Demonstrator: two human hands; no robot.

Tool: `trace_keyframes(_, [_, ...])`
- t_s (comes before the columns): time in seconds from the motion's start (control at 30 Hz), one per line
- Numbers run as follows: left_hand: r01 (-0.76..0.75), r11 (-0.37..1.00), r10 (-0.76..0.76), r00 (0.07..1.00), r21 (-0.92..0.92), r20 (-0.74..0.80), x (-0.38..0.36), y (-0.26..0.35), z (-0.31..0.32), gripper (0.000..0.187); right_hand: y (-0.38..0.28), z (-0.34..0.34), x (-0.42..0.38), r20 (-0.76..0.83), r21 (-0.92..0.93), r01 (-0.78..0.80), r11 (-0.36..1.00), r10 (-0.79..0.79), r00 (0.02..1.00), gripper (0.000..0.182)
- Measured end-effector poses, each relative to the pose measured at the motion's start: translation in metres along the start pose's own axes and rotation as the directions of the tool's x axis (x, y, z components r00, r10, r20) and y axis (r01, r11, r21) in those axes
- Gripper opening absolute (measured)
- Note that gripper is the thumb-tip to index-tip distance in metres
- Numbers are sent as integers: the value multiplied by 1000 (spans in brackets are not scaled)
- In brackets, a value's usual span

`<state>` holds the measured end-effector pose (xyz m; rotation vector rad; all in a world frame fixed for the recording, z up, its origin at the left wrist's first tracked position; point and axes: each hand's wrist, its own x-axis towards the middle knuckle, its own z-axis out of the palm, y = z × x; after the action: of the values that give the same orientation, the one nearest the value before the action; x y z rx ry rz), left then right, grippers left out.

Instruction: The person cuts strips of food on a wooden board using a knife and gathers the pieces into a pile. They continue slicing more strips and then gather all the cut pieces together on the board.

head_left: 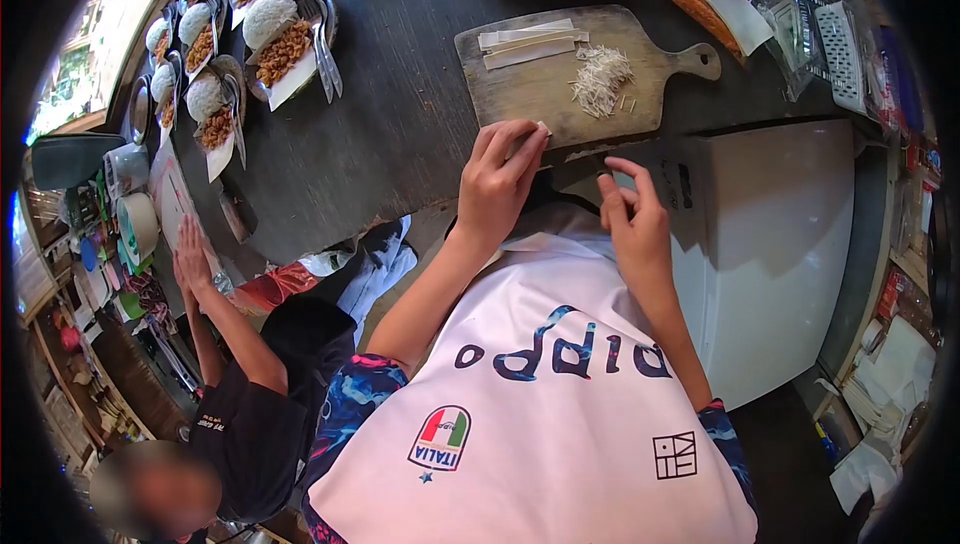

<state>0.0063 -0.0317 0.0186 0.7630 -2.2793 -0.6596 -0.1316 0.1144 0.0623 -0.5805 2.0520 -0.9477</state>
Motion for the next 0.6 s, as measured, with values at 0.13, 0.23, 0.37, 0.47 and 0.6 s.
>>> trace_keyframes(0.13, [-32,999,31,999,16,33,5,0,4,29,6,11,-2,-91,-169,352,920,-371,924,37])
trace_keyframes(0.23, [-41,998,39,998,55,50,5,2,1,30,7,10,-7,-1,-291,428,856,-448,894,51])
trace_keyframes(0.37, [-42,994,33,996,105,85,2,4,1,32,7,8,-19,97,-517,400,756,-413,906,66])
trace_keyframes(0.47, [-56,992,42,992,112,120,3,2,-2,34,10,5,-20,107,-584,421,694,-448,887,70])
trace_keyframes(0.6, [-82,989,62,985,119,163,5,0,-8,35,14,-1,-17,136,-578,455,677,-469,872,70])
